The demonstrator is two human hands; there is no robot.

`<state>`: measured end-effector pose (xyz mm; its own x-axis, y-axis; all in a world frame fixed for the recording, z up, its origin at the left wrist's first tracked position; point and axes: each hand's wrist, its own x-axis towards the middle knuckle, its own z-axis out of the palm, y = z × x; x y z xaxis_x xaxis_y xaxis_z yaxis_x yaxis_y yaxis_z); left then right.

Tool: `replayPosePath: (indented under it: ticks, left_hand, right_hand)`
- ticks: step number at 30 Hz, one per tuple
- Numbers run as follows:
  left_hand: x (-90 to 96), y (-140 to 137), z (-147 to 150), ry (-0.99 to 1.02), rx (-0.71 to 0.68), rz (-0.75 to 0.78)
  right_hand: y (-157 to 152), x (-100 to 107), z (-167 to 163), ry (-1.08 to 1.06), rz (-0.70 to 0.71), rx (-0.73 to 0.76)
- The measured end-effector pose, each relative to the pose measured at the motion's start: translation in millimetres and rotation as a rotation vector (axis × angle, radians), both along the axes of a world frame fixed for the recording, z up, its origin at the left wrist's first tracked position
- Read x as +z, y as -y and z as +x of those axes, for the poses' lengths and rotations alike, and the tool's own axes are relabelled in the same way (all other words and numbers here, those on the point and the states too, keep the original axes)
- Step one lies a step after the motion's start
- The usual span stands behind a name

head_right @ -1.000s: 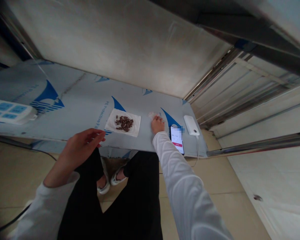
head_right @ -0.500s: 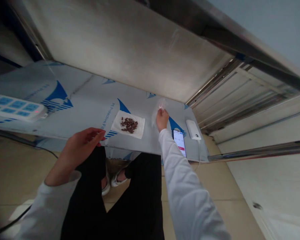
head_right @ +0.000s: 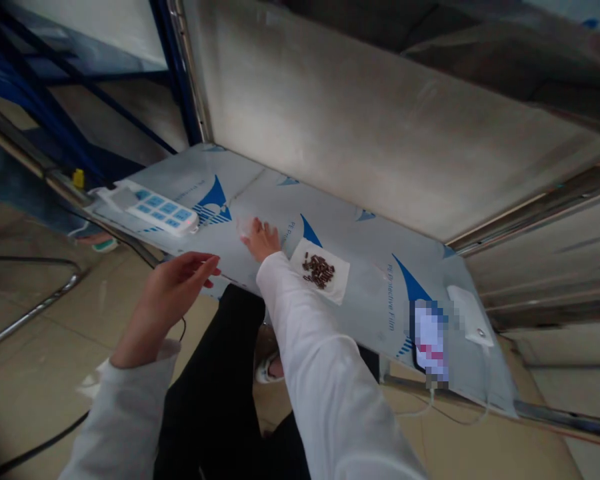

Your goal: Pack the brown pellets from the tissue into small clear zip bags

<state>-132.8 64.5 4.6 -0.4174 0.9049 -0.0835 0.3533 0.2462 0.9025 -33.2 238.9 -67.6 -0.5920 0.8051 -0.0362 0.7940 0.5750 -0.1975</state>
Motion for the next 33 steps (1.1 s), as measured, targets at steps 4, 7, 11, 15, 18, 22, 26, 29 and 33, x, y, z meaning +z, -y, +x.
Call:
replayPosePath:
  ticks: [4,7,11,15,18,22,26,29,33]
  left_hand:
    - [-4.1,3.4,-14.2,-0.062,0.040,-0.052]
    - [-23.0,-2.9,-10.4,-0.200,0.032,-0.067]
    - [-72.6,-34.3,14.5,-0.357,0.053,0.070]
    - [-115.4,-71.6,40.5,-0.598,-0.059,0.169]
    - [-129.6,-81.8,48.0,-0.781,-0.154,0.168]
    - [-134.3,-77.9,48.3,-0.854,-0.165,0.171]
    - [-131.9,-77.5,50.6,-0.712,-0.137,0.234]
    - [-127.5,-77.7,53.6,-0.531,-0.076,0.319]
    - [-120.4,-56.8,54.0,-0.507,0.017,0.323]
  right_hand:
    - [10.9,-3.1,20.8,-0.115,-0.026,0.009]
    - [14.6,6.7,85.4,-0.255,0.152,-0.123]
    - [24.8,4.1,203.8,-0.220,0.281,-0.624]
    - [40.0,-14.7,273.6,-0.068,0.140,-0.757]
    - [47.4,-22.1,281.6,-0.089,0.116,-0.766]
    - [52.6,-16.8,281.1,-0.146,0.120,-0.814]
    - [52.5,0.8,274.5,-0.265,0.177,-0.839]
    - [41.9,19.9,236.3,-0.455,0.262,-0.756]
    - [24.2,37.3,141.2,-0.725,0.328,-0.390]
